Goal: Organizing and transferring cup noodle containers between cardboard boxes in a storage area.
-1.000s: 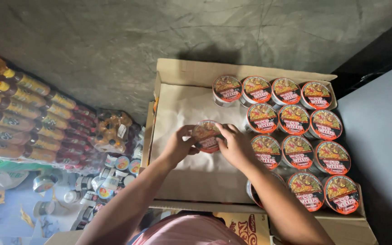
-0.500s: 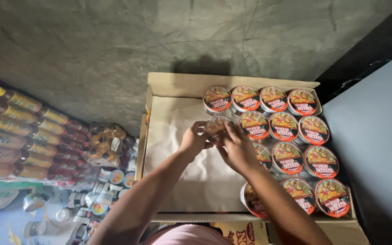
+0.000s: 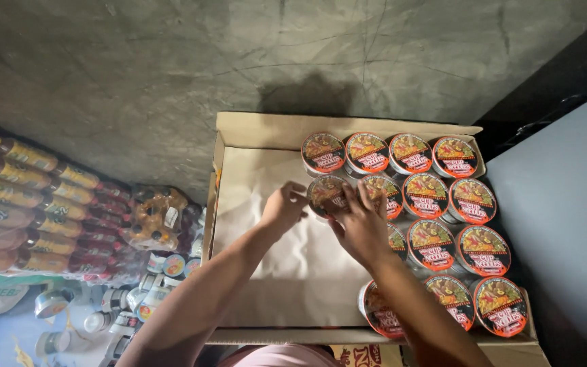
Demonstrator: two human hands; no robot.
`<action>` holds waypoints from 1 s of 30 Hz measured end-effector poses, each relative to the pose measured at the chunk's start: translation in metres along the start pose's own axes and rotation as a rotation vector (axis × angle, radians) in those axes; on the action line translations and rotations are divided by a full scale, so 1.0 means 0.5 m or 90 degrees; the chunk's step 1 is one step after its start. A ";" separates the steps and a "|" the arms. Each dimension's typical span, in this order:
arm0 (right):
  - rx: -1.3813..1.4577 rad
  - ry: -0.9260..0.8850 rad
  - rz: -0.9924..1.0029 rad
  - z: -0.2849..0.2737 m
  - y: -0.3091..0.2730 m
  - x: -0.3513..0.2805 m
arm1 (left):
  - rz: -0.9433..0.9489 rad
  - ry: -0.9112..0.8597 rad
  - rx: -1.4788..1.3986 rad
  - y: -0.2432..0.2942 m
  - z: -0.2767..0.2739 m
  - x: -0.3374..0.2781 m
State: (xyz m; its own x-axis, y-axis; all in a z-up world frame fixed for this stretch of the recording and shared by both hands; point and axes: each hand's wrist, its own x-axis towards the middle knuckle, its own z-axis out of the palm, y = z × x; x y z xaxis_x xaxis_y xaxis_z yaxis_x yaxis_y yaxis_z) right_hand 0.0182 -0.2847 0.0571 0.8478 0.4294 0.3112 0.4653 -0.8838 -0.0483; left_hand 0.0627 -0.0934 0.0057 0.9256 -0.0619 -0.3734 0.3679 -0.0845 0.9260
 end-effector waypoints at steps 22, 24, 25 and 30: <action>0.021 -0.056 0.003 0.079 0.041 -0.009 | 0.142 0.217 0.270 0.005 0.035 0.218; -0.003 -0.049 0.006 0.077 0.038 -0.007 | 0.115 0.156 0.288 0.025 0.032 0.189; -0.002 -0.049 0.001 0.074 0.035 -0.005 | 0.114 0.161 0.287 0.019 0.036 0.184; -0.020 -0.064 0.010 0.068 0.028 -0.003 | 0.089 0.193 0.197 0.005 0.054 0.120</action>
State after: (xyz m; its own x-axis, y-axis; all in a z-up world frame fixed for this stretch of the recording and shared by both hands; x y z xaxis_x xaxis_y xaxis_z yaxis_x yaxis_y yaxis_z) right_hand 0.0322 -0.2913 0.0238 0.8771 0.4300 0.2140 0.4446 -0.8955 -0.0226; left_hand 0.1168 -0.1242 -0.0161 0.9659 0.1956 -0.1699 0.2358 -0.3921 0.8892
